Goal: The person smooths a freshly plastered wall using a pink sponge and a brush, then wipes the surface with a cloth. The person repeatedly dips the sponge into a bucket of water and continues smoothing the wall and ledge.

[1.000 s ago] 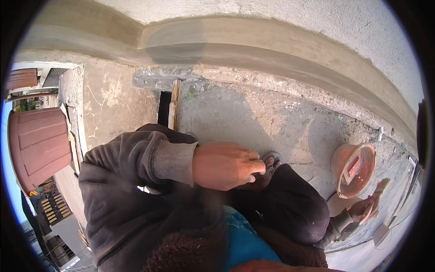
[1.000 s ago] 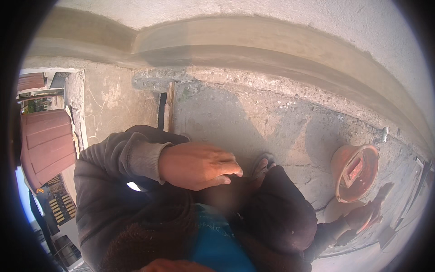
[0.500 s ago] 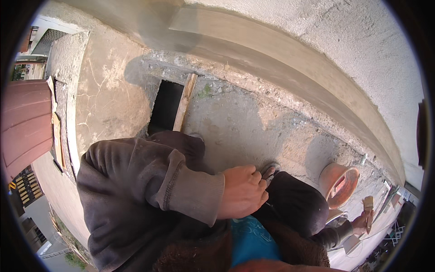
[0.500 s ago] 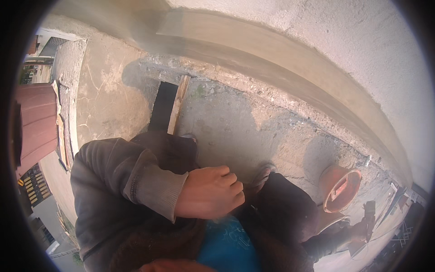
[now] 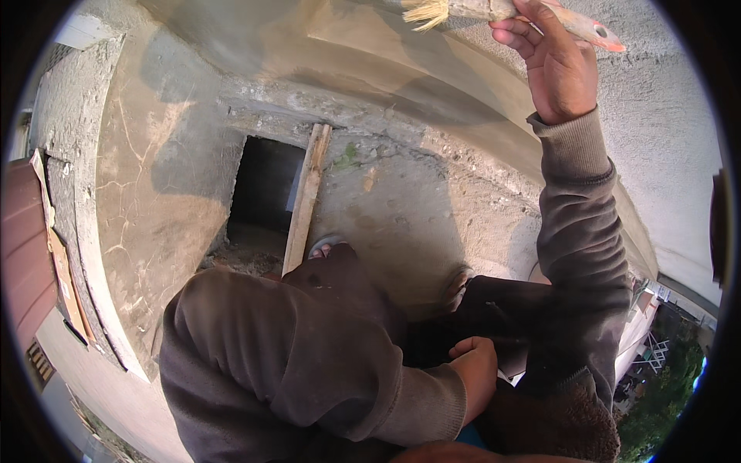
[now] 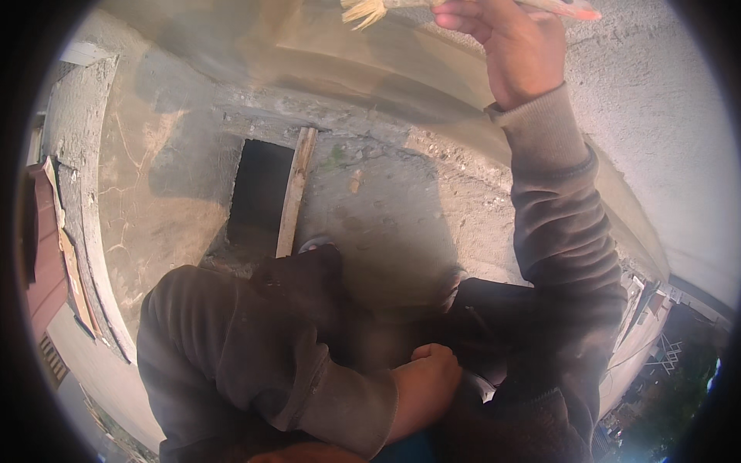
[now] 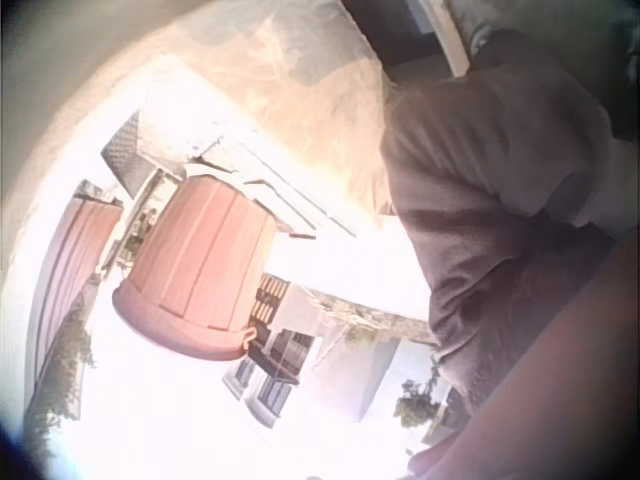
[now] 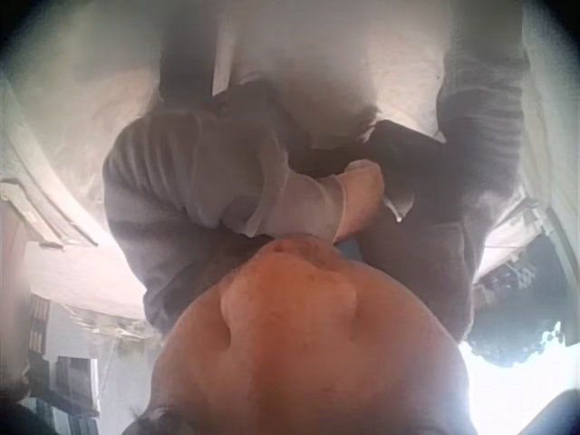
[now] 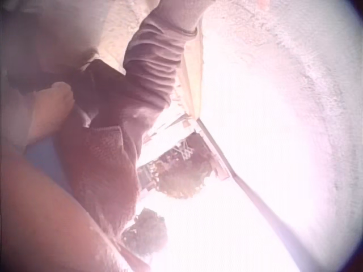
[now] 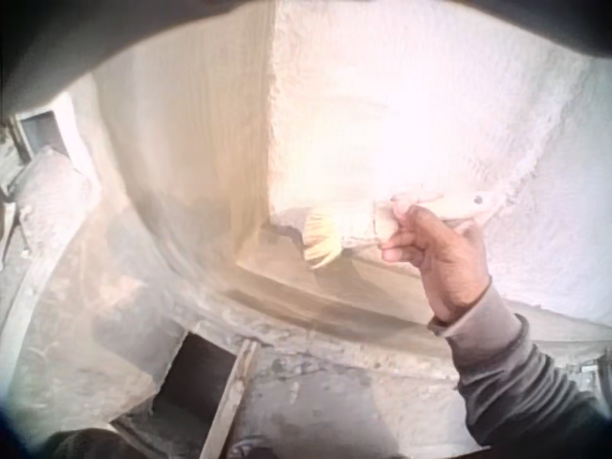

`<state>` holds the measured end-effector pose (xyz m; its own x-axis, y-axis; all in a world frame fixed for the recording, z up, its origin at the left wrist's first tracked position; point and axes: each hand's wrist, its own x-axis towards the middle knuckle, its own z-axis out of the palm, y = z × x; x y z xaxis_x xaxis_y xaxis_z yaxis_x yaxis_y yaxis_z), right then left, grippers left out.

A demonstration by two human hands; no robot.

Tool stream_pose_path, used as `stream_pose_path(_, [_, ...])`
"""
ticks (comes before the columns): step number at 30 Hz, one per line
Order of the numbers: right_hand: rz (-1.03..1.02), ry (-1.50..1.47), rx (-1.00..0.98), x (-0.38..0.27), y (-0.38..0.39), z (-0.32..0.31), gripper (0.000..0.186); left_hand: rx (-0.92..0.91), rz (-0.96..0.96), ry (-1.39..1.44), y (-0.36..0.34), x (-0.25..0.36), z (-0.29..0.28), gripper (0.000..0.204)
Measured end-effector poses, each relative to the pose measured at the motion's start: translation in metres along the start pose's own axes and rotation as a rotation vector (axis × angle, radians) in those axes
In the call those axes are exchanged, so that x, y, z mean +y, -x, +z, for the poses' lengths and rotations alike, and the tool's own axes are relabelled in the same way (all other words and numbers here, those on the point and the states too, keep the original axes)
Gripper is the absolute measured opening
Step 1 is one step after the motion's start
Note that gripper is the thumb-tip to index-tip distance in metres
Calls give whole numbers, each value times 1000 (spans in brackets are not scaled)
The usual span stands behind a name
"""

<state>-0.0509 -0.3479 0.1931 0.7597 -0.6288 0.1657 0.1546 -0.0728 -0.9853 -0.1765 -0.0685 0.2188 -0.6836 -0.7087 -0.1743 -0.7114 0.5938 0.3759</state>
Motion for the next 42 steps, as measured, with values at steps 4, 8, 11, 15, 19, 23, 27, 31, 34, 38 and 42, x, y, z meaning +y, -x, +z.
stream_pose_path(4, [131, -62, -36, 43, -23, 53, 22, 22, 20, -27, 17, 1, 5, 18])
stream_pose_path(8, [179, -60, -8, 72, -35, 71, 19, 27, 30, -25, 32, -2, 9, 18])
stream_pose_path(11, [163, -41, -3, 82, -39, 76, 18, 26, 34, -24, 42, -7, 13, 18])
stream_pose_path(15, [100, -26, 31, 91, -38, 83, 18, 24, 40, -31, 54, -8, 20, 18])
stream_pose_path(19, [82, -11, 75, 94, -38, 95, 19, 13, 46, -54, 62, -10, 24, 18])
stream_pose_path(23, [46, -79, 49, 98, -41, 97, 20, -12, 55, -71, 65, -11, 25, 19])
stream_pose_path(27, [40, -35, 23, 93, -43, 99, 21, -2, 70, -84, 56, -8, 18, 19])
stream_pose_path(31, [-53, -217, 67, 72, -38, 93, 22, 5, 69, -89, 45, -6, 12, 19])
stream_pose_path(34, [-214, -217, 43, 47, -34, 52, 32, 8, 68, -103, 47, -5, 11, 19])
stream_pose_path(38, [-223, -254, 245, 34, 41, 52, 32, 17, 57, -111, 48, -3, 13, 19])
stream_pose_path(42, [-98, -137, 194, 98, 114, 82, 40, 0, 54, -94, 45, -1, 11, 19])
